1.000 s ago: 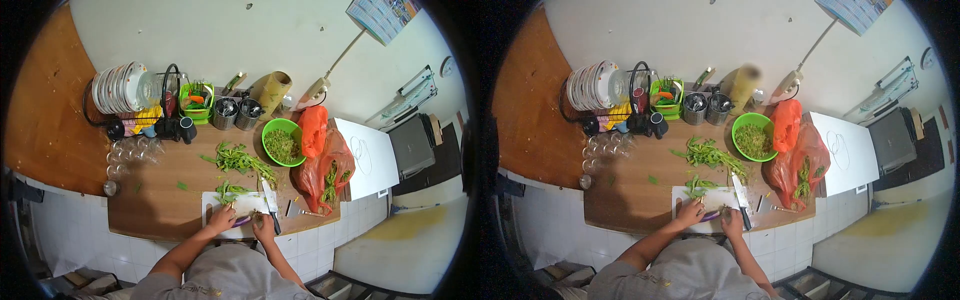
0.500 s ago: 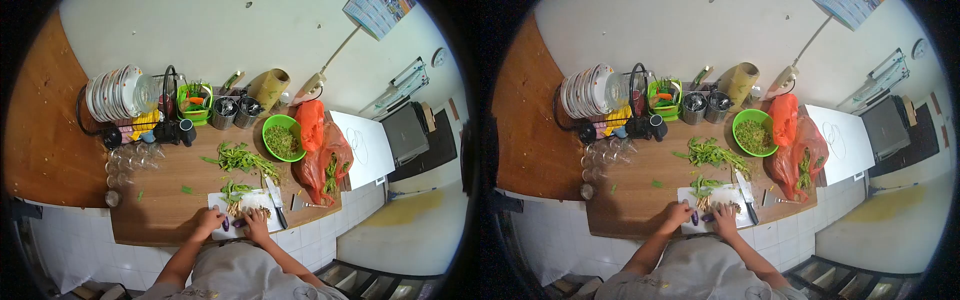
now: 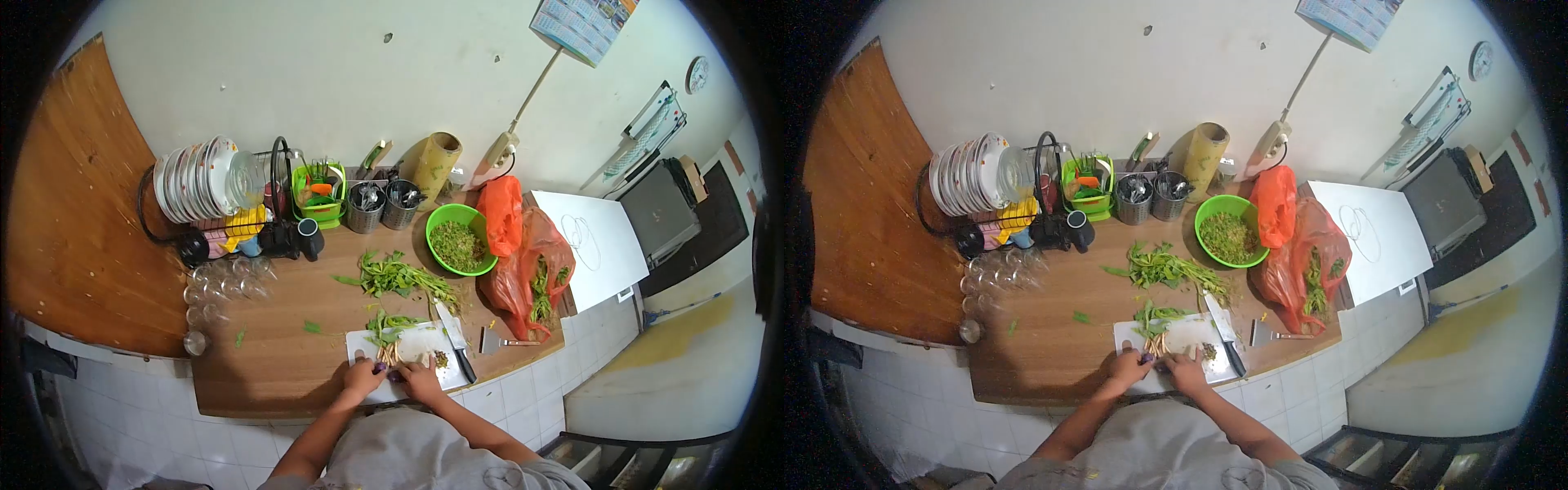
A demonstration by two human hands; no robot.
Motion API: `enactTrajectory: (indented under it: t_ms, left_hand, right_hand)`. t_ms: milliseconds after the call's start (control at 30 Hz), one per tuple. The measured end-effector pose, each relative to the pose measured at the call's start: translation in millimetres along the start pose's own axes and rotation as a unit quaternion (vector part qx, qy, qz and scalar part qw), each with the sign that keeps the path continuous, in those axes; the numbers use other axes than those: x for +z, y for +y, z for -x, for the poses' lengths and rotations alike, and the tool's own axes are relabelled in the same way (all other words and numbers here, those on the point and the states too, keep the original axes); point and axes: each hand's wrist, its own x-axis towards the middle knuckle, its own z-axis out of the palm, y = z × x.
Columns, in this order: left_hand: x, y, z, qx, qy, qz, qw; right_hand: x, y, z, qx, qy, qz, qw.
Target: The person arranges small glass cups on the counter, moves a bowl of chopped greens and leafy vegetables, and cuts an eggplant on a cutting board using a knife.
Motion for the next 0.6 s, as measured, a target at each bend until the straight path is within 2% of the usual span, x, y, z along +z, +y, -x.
enactTrajectory:
  t_ms: [67,133,167,267,300,333,367,400,433,467,533,567,600]
  left_hand:
    - [18,-14,1,0.004,0.007,0.025,1.0]
    - [31,-22,0,-0.017,0.022,0.159,0.987]
    - [34,-26,0,0.015,0.055,0.133,0.99]
    - [15,-4,9,-0.019,0.032,0.159,0.987]
    - [14,-4,11,-0.021,0.035,0.15,0.988]
    - [16,-5,9,-0.031,0.035,0.14,0.989]
    - [20,-7,5,-0.04,0.037,0.132,0.99]
    - [26,-11,1,-0.041,0.046,0.125,0.99]
    - [34,-18,1,-0.038,0.06,0.161,0.984]
    - [41,-26,1,-0.035,0.073,0.195,0.977]
    - [46,-33,3,-0.03,0.093,0.173,0.98]
    - [44,-30,6,-0.029,0.098,0.205,0.974]
    - [39,-25,7,-0.027,0.098,0.236,0.966]
  right_hand:
    - [-6,3,3,0.003,0.016,-0.032,0.999]
    - [-17,12,2,0.033,0.009,-0.1,0.994]
    - [-27,21,-3,0.025,0.014,-0.107,0.994]
    - [-54,76,-25,0.05,0.181,-0.235,0.954]
    - [-94,85,-29,0.084,0.251,-0.243,0.933]
    - [-109,126,-35,0.117,0.299,-0.176,0.931]
    - [-192,145,-22,0.051,0.298,-0.174,0.937]
    - [-254,158,3,0.069,0.406,-0.104,0.905]
    - [-318,161,30,0.05,0.511,-0.089,0.854]
    - [-384,151,66,-0.017,0.611,-0.088,0.787]
    - [-487,111,147,-0.214,0.746,-0.05,0.628]
    - [-527,88,185,-0.331,0.761,-0.023,0.558]
    - [-558,68,216,-0.415,0.752,0.003,0.512]
